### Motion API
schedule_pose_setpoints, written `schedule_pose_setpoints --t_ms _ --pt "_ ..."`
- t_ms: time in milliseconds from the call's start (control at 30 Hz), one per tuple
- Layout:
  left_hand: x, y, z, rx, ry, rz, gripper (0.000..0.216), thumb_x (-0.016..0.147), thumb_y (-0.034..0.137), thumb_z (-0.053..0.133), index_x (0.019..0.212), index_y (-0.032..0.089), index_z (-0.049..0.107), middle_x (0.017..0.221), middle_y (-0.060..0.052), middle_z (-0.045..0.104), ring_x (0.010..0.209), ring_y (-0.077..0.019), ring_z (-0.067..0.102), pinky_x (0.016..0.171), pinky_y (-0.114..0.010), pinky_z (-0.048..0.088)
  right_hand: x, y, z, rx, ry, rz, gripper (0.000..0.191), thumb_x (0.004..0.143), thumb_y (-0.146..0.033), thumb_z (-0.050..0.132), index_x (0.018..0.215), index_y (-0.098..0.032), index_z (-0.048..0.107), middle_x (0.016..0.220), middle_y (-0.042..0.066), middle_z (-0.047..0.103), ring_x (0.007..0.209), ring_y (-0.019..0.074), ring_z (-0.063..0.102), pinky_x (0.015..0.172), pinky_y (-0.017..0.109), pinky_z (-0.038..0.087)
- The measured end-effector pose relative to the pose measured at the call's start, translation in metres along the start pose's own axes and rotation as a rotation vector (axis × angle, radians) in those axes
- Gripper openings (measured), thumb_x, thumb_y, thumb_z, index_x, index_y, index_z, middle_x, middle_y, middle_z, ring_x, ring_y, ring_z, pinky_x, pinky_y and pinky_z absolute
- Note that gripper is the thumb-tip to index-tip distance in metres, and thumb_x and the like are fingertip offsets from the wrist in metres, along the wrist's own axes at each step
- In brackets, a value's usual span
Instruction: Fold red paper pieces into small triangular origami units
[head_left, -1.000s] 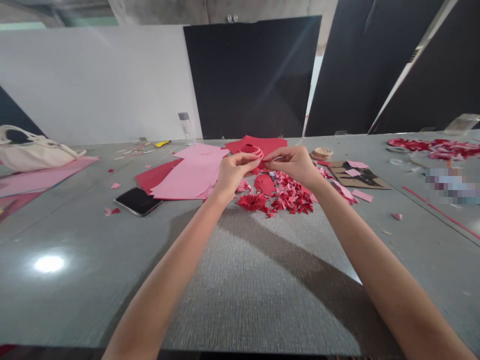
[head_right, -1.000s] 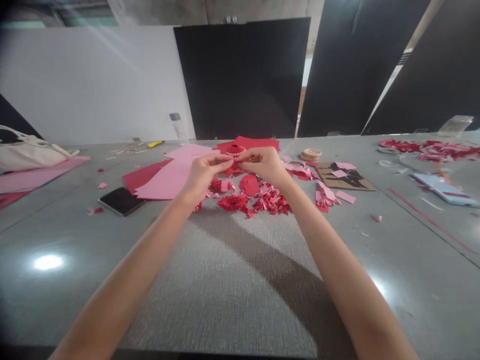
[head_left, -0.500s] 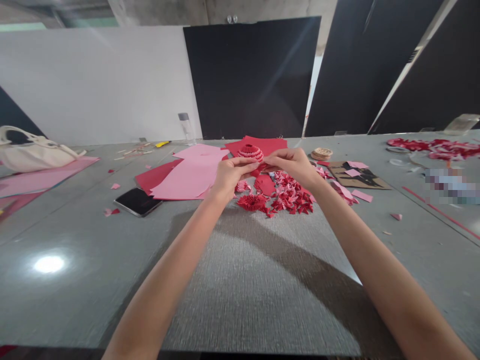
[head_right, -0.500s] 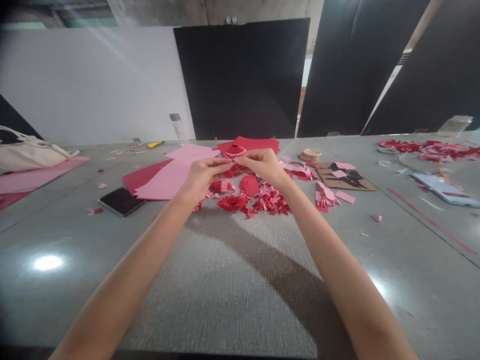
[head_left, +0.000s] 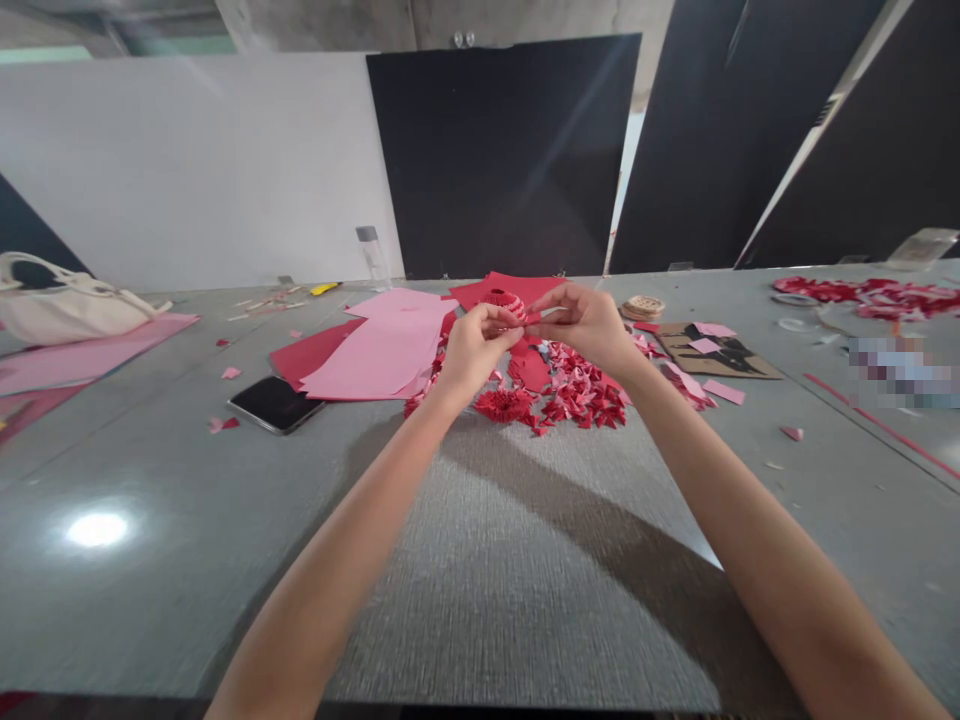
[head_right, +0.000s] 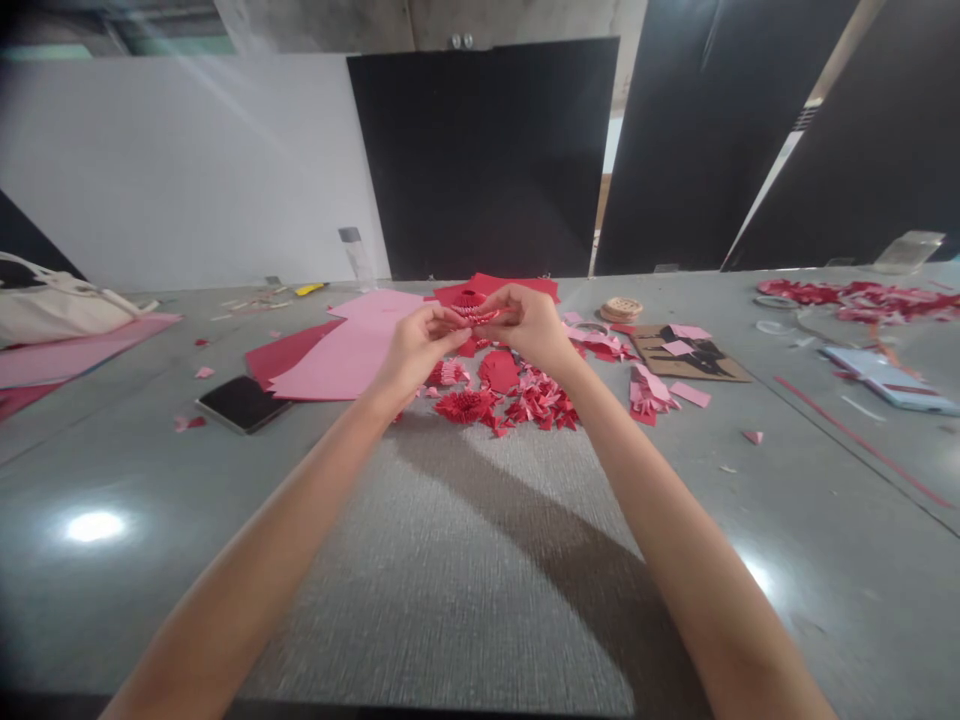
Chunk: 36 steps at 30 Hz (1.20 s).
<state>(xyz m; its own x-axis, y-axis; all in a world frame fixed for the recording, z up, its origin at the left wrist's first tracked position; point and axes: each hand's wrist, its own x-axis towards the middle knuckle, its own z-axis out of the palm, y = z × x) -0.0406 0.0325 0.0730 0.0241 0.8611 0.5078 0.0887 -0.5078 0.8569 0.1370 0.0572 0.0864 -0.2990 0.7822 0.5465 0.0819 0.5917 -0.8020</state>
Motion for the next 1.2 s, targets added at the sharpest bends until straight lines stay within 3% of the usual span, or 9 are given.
schedule_pose_setpoints --t_ms 133,233,400,667,933,1100,1200 --pt "0.003 -0.008 0.0 0.034 0.027 0.016 0.011 0.078 0.011 0.06 0.08 0.017 0.069 0.09 -0.007 0.072 0.088 -0.016 0.067 0.087 -0.031 0.049 -0.003 -0.002 0.006 -0.136 -0.016 -0.173 0.018 0.073 -0.028 0.077 0.086 -0.022 0.068 0.104 0.006 0.065 0.101 0.0219 0.063 0.089 0.039 0.053" --pt "0.002 -0.008 0.001 -0.047 0.049 -0.034 0.016 0.079 0.01 0.058 0.083 0.017 0.071 0.096 -0.007 0.073 0.092 -0.0162 0.066 0.09 -0.031 0.049 -0.005 -0.006 0.011 -0.287 -0.045 -0.218 0.018 0.07 -0.027 0.079 0.087 -0.025 0.072 0.105 0.006 0.058 0.101 0.0216 0.059 0.086 0.038 0.052" --pt "0.0 -0.002 0.002 -0.224 0.064 -0.164 0.013 0.076 0.01 0.063 0.083 0.017 0.072 0.095 -0.007 0.074 0.088 -0.0168 0.068 0.085 -0.032 0.053 -0.004 -0.002 0.016 -0.309 -0.012 -0.169 0.018 0.069 -0.043 0.08 0.073 -0.027 0.074 0.091 0.004 0.058 0.08 0.0179 0.056 0.073 0.037 0.05" --pt "-0.003 0.002 0.003 -0.263 0.055 -0.176 0.008 0.071 0.011 0.071 0.079 0.015 0.073 0.082 -0.005 0.075 0.08 -0.016 0.071 0.091 -0.035 0.055 -0.002 0.005 0.013 -0.15 0.082 -0.005 0.03 0.072 -0.049 0.075 0.075 -0.019 0.071 0.074 0.004 0.069 0.071 0.0171 0.061 0.068 0.035 0.05" --pt "-0.004 0.001 0.004 -0.236 0.068 -0.181 0.008 0.071 0.014 0.073 0.078 0.015 0.074 0.083 -0.007 0.075 0.081 -0.0182 0.072 0.089 -0.037 0.057 -0.003 0.005 0.007 -0.033 -0.008 0.0 0.028 0.063 -0.043 0.083 0.078 -0.02 0.076 0.078 0.005 0.073 0.076 0.0204 0.068 0.076 0.039 0.055" --pt "-0.004 0.001 0.004 -0.264 0.054 -0.173 0.01 0.068 0.013 0.074 0.078 0.015 0.075 0.08 -0.006 0.075 0.08 -0.0183 0.072 0.09 -0.037 0.057 -0.003 0.006 0.008 -0.116 0.07 0.005 0.025 0.067 -0.044 0.081 0.073 -0.02 0.077 0.075 0.005 0.073 0.073 0.0197 0.067 0.071 0.037 0.054" --pt "-0.005 0.0 0.005 -0.248 0.076 -0.18 0.01 0.067 0.013 0.075 0.076 0.016 0.074 0.078 -0.005 0.075 0.077 -0.0178 0.072 0.088 -0.037 0.057 -0.003 0.007 0.011 -0.043 0.098 0.07 0.027 0.065 -0.045 0.082 0.073 -0.02 0.076 0.074 0.005 0.073 0.071 0.0185 0.066 0.072 0.036 0.054"
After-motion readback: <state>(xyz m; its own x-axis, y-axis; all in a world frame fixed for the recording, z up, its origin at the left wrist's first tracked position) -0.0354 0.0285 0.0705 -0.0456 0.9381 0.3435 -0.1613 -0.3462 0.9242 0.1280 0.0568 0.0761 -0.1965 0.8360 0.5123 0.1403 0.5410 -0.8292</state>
